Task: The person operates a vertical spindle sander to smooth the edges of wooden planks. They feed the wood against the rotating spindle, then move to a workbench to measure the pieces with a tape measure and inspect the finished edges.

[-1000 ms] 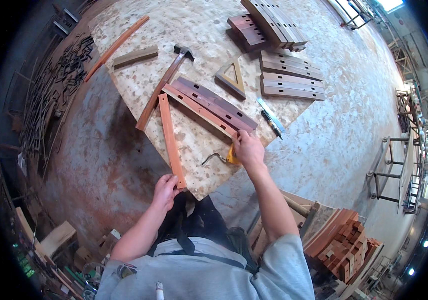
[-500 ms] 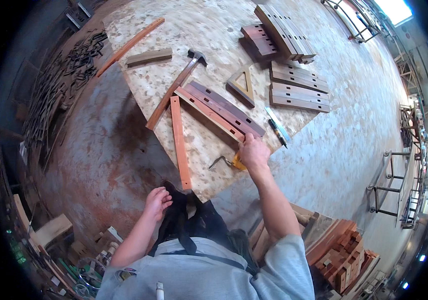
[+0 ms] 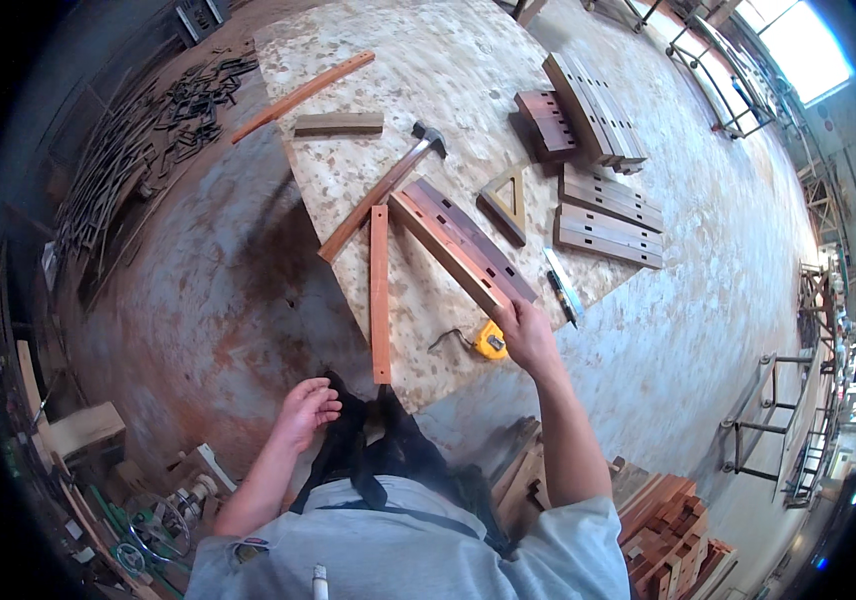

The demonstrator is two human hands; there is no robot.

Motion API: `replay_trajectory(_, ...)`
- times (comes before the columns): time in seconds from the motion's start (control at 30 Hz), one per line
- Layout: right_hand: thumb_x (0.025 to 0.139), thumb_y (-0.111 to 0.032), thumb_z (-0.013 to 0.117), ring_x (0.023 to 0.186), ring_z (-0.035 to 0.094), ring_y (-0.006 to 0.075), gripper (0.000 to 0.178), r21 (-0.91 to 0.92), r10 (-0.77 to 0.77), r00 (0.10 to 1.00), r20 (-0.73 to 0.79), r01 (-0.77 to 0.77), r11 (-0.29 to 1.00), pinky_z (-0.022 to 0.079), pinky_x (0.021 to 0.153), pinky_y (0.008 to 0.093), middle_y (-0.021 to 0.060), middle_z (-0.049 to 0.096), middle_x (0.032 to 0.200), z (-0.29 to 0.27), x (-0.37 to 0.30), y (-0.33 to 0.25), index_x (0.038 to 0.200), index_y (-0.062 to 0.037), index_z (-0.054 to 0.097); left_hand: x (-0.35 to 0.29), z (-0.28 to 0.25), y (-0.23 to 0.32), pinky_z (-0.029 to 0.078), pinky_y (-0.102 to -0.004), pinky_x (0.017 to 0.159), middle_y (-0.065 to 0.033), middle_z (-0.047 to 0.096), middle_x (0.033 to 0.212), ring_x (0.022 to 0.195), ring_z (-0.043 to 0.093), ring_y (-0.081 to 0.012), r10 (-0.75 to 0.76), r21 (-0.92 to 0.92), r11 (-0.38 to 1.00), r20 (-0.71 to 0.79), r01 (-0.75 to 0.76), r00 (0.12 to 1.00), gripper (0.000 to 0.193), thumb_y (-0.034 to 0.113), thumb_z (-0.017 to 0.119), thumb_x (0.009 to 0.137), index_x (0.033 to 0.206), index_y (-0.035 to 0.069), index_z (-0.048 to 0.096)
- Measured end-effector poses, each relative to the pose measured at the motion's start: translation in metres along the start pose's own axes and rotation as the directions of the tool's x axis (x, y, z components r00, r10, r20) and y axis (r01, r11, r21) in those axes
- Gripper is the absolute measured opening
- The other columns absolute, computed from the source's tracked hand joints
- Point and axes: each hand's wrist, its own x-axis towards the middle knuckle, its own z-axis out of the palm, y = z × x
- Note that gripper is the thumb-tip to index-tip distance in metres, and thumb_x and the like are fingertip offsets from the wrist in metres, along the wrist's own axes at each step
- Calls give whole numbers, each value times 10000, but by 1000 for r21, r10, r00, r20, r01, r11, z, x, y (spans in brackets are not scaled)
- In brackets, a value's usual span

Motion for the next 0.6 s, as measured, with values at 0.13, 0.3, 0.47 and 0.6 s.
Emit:
replay_trajectory(0.13, 953, -308, 457, 556, 541, 126, 372, 541, 123, 968, 217, -224, 811, 450, 489, 268, 63, 569, 698, 0, -30, -15, 861, 31, 581, -16, 27, 12, 508, -257, 722, -97, 599, 1031, 862, 603, -148, 66, 80, 993, 181, -82, 981, 364, 174, 567, 908, 1212, -4, 477)
replay_trajectory(0.3, 952, -275, 451, 691, 595, 205, 306, 798, 48, 912, 407, -381, 466, 499, 613, 346, 108, 603, 844, 49, -93, -45, 972, 10, 563, -41, 64, 35, 492, -280, 784, -122, 576, 1108, 948, 583, -160, 118, 158, 969, 381, -191, 917, 425, 171, 548, 925, 1286, -10, 416)
replay_trajectory(0.47, 973, -244, 444, 812, 584, 138, 327, 789, -215, 797, 564, -444, 424, 494, 725, 297, 59, 601, 966, 111, -135, -91, 1198, -20, 521, -75, 63, 45, 490, -270, 757, -106, 590, 1014, 888, 575, -128, 163, 176, 959, 304, -223, 939, 405, 202, 593, 898, 1184, -47, 451)
replay_trajectory(0.6, 959, -240, 483, 790, 583, 113, 353, 551, -307, 672, 674, -180, 815, 484, 718, 269, 69, 627, 901, 144, -144, -104, 1196, 17, 525, -90, 20, 10, 490, -253, 678, -56, 599, 882, 787, 560, -88, 445, 50, 893, 41, -446, 895, 270, 157, 599, 869, 1042, -29, 509)
